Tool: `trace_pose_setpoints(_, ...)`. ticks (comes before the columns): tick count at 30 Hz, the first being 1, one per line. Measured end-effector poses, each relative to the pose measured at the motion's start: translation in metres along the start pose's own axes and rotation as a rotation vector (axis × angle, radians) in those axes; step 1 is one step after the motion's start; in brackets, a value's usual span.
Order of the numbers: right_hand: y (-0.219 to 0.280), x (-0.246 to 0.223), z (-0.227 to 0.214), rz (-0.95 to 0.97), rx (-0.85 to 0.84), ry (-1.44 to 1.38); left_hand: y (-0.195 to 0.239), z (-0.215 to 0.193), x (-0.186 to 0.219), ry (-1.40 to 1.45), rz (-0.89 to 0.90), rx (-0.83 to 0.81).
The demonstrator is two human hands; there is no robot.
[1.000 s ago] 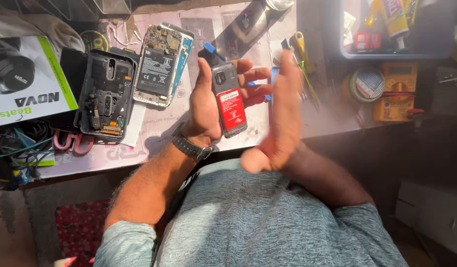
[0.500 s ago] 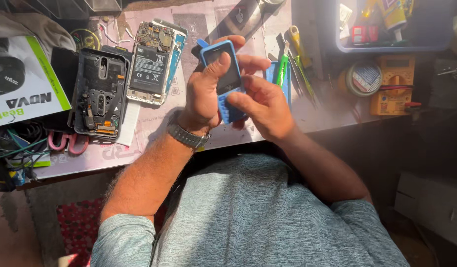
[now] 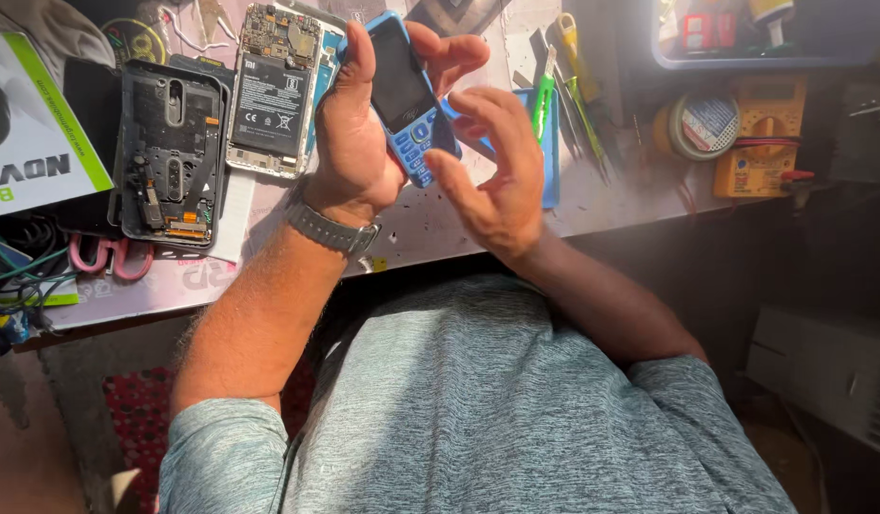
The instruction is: The person opens a small blue mobile phone, removes the battery, and uses a green pen to adjust internal components. They then reinsert the battery, close the phone, and connect a USB cable to test the device.
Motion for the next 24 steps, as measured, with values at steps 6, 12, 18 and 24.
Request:
trace_pose_setpoints(6, -0.018, 0.022, 0.015, 0.418, -0.154, -0.923, -0.013, -0.002, -0.001, -0.112, -0.027, -0.026)
trace_pose_setpoints(12, -0.025, 0.030, 0.023, 0.482, -0.210, -1.028, -0.014, -0.006, 0.003, -0.166, -0.010, -0.039)
trace_pose_setpoints(18, -0.037, 0.040, 0.031, 0.567, -0.103, -1.009, -0.019, -0.014, 0.002, -0.144, 0.013, -0.054)
trace_pose_setpoints(24, -0.049, 0.042, 0.026, 0.577, -0.043, -1.007, -0.014, -0.019, 0.019, -0.640, 0.147, 0.098)
Point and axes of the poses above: each hand's wrist, its own y-axis away from the middle knuckle, its own z-axis out of the palm, x = y × z, the point moved 4 cm from there along -y, towards the middle knuckle, and after that the axes turned 11 degrees about y, right-handed, at the moved point
